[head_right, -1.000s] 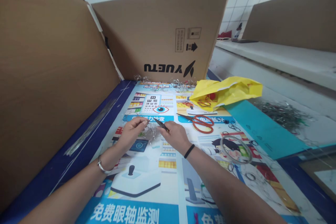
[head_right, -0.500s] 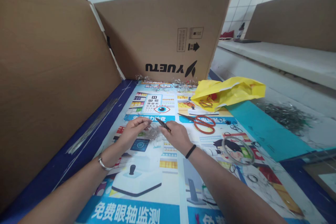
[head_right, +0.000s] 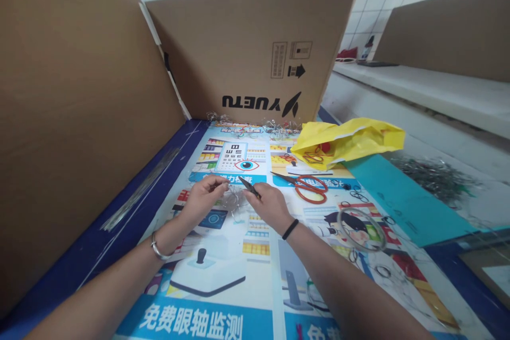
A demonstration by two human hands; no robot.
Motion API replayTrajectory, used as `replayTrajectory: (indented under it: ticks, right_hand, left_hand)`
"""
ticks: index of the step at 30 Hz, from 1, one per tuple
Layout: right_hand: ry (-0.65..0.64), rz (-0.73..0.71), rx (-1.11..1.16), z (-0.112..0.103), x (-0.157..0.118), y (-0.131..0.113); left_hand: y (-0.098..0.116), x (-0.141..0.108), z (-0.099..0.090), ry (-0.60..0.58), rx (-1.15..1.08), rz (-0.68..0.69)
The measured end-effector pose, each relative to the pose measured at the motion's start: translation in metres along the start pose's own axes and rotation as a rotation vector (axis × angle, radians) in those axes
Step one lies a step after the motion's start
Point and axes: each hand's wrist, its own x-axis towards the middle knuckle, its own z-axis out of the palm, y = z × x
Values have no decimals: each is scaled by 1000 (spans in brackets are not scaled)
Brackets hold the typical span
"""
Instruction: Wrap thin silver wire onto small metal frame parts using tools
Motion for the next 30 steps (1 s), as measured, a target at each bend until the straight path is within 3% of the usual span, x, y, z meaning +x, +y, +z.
replayTrajectory:
  ticks: [15,30]
  right_hand:
    - [8,14,22,1,0,0]
    - [-17,-75,40,-1,-1,-1]
  left_hand:
    - [3,0,-1,6,65,69]
    - [2,0,-3,33,49,70]
